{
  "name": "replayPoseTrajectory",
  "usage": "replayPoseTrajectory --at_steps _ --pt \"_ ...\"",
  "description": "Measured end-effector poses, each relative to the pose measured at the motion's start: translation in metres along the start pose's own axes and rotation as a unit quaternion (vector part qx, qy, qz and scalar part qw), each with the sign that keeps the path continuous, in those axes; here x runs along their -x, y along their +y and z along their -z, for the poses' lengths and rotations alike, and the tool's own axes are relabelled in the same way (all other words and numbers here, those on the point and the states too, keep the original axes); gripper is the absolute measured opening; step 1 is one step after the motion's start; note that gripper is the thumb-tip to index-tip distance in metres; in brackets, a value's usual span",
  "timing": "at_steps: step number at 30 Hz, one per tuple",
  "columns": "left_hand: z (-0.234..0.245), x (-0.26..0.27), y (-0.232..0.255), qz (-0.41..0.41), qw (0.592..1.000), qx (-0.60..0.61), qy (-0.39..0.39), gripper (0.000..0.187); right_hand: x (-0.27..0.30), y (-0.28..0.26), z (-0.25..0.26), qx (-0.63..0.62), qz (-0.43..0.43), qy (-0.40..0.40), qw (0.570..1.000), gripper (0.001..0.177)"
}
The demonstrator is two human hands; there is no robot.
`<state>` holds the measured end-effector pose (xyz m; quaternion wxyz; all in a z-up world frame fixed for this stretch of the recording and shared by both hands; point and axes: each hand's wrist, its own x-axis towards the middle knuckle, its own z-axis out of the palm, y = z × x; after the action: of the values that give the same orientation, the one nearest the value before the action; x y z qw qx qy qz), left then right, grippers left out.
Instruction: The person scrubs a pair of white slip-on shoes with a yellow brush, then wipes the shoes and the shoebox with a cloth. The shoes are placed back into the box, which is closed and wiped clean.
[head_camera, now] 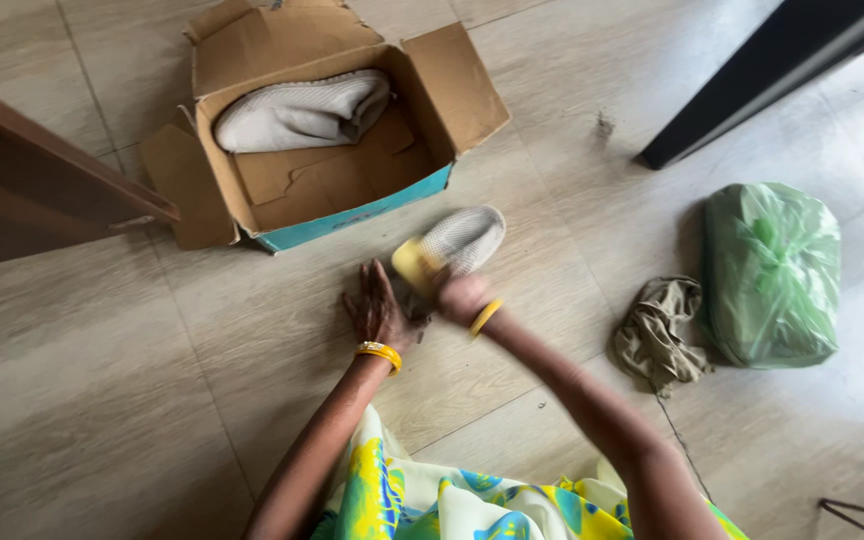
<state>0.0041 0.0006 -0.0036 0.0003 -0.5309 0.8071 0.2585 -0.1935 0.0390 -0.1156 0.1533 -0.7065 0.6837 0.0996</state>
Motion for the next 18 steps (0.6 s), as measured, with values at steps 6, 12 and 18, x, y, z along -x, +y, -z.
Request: replayPoseTrajectory --at_steps 6,12,18 --pt "0.009 -0.001 0.005 0.016 0.999 0.024 -0.027 0.144 -0.015 0.136 0.069 0.016 -0.202 0.216 0.955 0.07" --pt "0.009 -0.002 0.005 -0.013 1.0 -0.01 -0.027 0.143 0.029 0.008 0.017 -0.007 0.011 0.259 0.966 0.071" --pt "0.017 -0.017 0.0 0.028 0.993 -0.01 -0.11 0.143 0.016 0.079 0.011 -0.01 -0.106 0.28 0.954 0.074"
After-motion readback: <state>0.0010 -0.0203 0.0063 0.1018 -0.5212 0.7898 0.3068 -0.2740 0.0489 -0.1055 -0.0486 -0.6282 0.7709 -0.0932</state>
